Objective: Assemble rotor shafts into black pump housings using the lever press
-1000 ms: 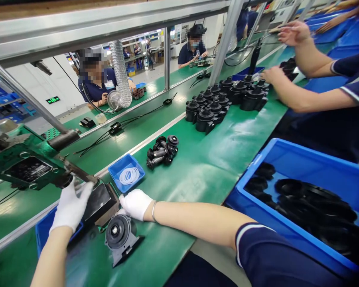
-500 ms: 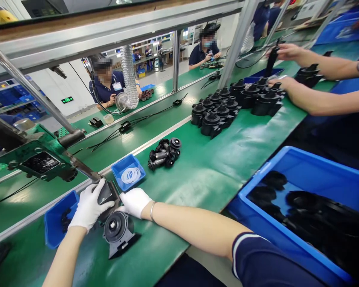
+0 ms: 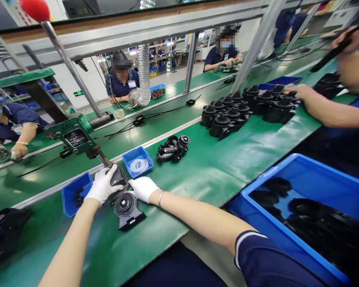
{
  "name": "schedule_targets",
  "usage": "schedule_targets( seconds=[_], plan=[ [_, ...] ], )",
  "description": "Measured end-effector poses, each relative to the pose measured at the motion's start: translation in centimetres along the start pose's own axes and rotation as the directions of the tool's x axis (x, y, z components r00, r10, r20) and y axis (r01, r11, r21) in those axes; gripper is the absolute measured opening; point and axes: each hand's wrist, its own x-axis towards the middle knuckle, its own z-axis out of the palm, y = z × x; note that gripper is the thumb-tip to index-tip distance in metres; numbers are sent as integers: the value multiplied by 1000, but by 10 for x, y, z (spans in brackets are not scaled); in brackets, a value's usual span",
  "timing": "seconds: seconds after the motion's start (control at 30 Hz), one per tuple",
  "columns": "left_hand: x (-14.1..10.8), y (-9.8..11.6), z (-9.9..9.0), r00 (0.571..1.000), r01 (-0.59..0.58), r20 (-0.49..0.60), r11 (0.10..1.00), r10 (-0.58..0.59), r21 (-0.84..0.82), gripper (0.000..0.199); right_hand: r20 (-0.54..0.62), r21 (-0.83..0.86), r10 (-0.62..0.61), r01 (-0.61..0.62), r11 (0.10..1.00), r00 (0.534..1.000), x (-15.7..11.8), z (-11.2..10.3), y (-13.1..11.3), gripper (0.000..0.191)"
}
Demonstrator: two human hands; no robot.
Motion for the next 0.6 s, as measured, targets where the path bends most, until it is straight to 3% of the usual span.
schedule_targets(
  seconds=[0.3,0.43,0.53,0.6],
  plan=[
    [0,6,0,999,38,16,999,-37,-28,84,123,-20,-22,25,999,992,-7,-22,15,46],
    [-3,7,-16,999,53,13,998,-53,-36,82,133,-34,12,-7,999,991,-28,-41,20,45],
    [-31,16,-37,996,41,-75,997,-45,-58,69,83,-44,111,-107,993,990,-65,-60,30,45],
    [-62,26,-44,971,30,-230,987,-67,-160,60,45,-39,226,-225,974,973,-99,-75,48,44]
  ],
)
